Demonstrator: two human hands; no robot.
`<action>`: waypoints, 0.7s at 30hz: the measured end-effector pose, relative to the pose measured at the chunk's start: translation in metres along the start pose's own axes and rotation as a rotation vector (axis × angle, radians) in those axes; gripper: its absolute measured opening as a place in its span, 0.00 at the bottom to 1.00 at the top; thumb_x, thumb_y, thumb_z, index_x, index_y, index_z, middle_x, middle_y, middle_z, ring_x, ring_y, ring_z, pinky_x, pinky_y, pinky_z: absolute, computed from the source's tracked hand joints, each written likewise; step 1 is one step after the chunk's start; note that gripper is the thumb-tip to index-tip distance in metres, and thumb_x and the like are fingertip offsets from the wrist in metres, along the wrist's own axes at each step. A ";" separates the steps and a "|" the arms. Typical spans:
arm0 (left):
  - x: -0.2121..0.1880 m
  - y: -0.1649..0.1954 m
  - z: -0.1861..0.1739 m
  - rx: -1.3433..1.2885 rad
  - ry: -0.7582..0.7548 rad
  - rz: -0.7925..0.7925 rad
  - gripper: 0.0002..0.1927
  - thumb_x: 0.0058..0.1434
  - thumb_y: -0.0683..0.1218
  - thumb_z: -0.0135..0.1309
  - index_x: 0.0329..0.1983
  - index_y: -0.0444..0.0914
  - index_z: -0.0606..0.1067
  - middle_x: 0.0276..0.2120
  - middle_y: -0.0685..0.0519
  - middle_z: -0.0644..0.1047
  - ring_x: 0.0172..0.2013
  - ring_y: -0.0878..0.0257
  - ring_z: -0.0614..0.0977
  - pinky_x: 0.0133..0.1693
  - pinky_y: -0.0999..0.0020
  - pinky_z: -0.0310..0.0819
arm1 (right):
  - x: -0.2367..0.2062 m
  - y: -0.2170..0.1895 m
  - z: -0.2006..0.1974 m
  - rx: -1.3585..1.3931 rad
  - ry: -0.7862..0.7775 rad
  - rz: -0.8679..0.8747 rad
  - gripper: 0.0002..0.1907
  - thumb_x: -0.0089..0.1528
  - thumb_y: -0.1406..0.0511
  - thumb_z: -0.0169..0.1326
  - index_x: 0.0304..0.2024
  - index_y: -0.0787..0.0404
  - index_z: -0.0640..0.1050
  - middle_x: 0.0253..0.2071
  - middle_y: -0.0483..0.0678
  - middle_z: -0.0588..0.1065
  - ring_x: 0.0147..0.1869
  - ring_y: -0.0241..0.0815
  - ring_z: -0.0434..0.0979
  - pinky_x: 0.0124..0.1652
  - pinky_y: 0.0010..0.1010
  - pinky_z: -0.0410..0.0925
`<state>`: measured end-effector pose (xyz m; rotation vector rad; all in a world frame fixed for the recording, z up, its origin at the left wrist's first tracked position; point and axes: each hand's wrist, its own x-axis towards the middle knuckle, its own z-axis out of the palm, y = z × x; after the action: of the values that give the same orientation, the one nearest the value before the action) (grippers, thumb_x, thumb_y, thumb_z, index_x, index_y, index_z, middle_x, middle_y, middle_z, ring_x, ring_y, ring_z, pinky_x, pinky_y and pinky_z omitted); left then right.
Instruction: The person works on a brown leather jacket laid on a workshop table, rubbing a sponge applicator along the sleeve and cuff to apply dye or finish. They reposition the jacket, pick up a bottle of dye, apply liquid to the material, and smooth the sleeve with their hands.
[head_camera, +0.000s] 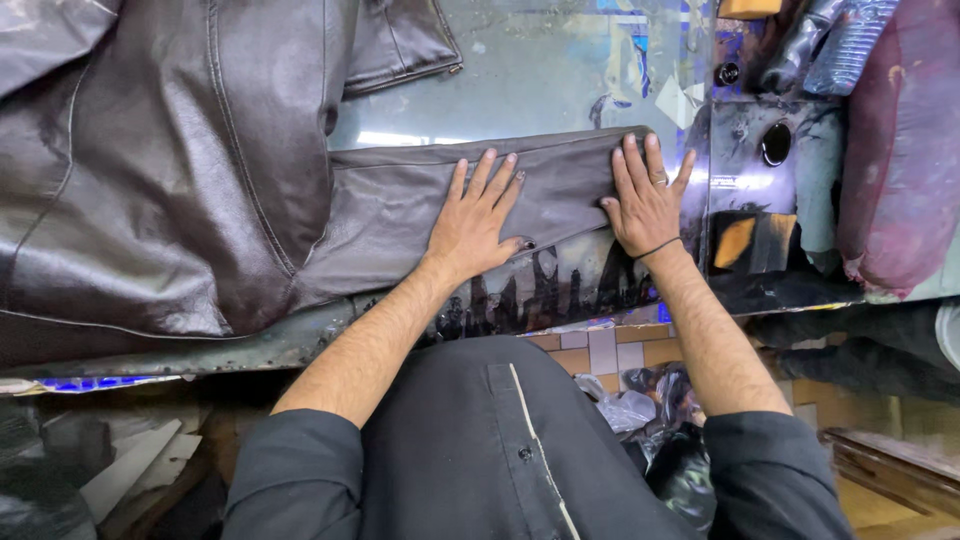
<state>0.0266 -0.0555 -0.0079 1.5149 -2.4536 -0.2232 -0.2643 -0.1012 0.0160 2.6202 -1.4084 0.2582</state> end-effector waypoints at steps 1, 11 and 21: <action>0.001 0.000 -0.001 0.015 0.007 -0.001 0.50 0.55 0.69 0.56 0.74 0.38 0.62 0.76 0.46 0.52 0.75 0.47 0.46 0.72 0.41 0.34 | -0.002 -0.002 0.001 -0.037 0.049 0.003 0.37 0.68 0.57 0.57 0.75 0.64 0.65 0.81 0.56 0.55 0.86 0.60 0.44 0.71 0.74 0.30; -0.003 -0.008 0.004 -0.057 0.093 0.047 0.45 0.55 0.61 0.61 0.72 0.36 0.64 0.75 0.44 0.55 0.75 0.45 0.50 0.71 0.40 0.39 | -0.050 -0.076 0.032 0.285 -0.081 -0.193 0.37 0.62 0.53 0.57 0.71 0.60 0.67 0.77 0.58 0.57 0.83 0.62 0.48 0.75 0.63 0.37; -0.105 -0.096 -0.022 0.038 0.056 0.215 0.28 0.62 0.43 0.57 0.67 0.39 0.69 0.73 0.48 0.63 0.75 0.51 0.61 0.74 0.50 0.52 | -0.048 -0.084 0.038 0.263 -0.083 -0.186 0.37 0.61 0.49 0.56 0.71 0.51 0.70 0.78 0.57 0.57 0.83 0.62 0.47 0.74 0.64 0.36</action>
<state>0.1604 -0.0050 -0.0250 1.2408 -2.5635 -0.0925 -0.2175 -0.0249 -0.0363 2.9846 -1.2152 0.3353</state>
